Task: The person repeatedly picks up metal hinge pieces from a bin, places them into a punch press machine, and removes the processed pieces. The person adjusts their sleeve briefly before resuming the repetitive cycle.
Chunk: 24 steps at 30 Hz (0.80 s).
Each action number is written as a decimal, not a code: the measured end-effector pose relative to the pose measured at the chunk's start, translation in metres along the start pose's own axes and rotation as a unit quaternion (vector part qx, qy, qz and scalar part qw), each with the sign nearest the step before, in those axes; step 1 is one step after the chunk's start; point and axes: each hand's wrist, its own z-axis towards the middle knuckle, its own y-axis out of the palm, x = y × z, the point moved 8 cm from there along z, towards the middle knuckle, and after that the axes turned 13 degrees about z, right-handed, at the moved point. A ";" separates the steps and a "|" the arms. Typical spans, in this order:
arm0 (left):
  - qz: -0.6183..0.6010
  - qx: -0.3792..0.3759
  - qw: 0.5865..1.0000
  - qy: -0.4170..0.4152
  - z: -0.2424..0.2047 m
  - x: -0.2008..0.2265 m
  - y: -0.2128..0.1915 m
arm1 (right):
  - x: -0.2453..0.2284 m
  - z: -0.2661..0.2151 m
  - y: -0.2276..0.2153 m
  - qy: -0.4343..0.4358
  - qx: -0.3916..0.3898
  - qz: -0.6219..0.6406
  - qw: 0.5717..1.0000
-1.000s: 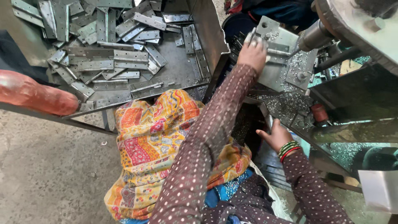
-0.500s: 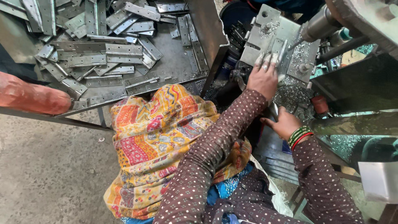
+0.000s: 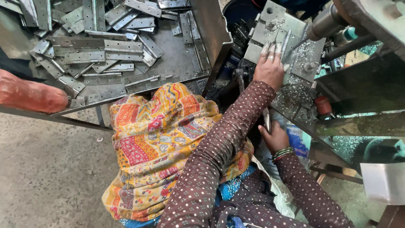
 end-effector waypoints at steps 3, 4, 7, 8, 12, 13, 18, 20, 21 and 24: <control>0.001 0.020 1.000 0.001 -0.004 0.003 -0.005 | 0.003 -0.005 0.001 0.014 -0.024 -0.058 0.998; 0.002 0.017 1.000 -0.002 -0.002 0.000 -0.005 | 0.001 0.003 -0.003 0.039 -0.067 -0.080 0.994; -0.009 0.000 1.000 0.004 -0.006 -0.006 -0.005 | -0.010 0.023 -0.034 0.091 -0.112 -0.069 0.987; -0.016 -0.004 1.000 0.003 -0.009 -0.007 -0.005 | -0.013 0.026 -0.042 0.107 -0.115 -0.051 0.986; -0.040 -0.032 0.999 0.005 -0.009 -0.007 -0.004 | -0.026 0.031 -0.046 0.022 -0.072 -0.107 0.991; -0.045 -0.044 0.998 0.006 -0.009 -0.007 -0.002 | -0.026 0.025 -0.038 -0.011 -0.039 -0.114 0.993; -0.044 -0.014 0.999 0.006 -0.002 -0.011 -0.016 | 0.019 -0.003 0.026 0.022 0.019 -0.038 0.999; -0.039 -0.006 0.999 0.002 -0.009 -0.012 -0.020 | 0.030 -0.013 0.039 0.017 0.039 -0.070 0.997; -0.032 -0.004 0.999 0.001 -0.017 -0.010 -0.022 | 0.032 -0.021 0.043 0.008 0.033 -0.067 0.997; -0.017 -0.016 1.000 0.012 -0.009 -0.012 -0.025 | 0.009 0.003 0.014 -0.032 0.018 -0.075 0.996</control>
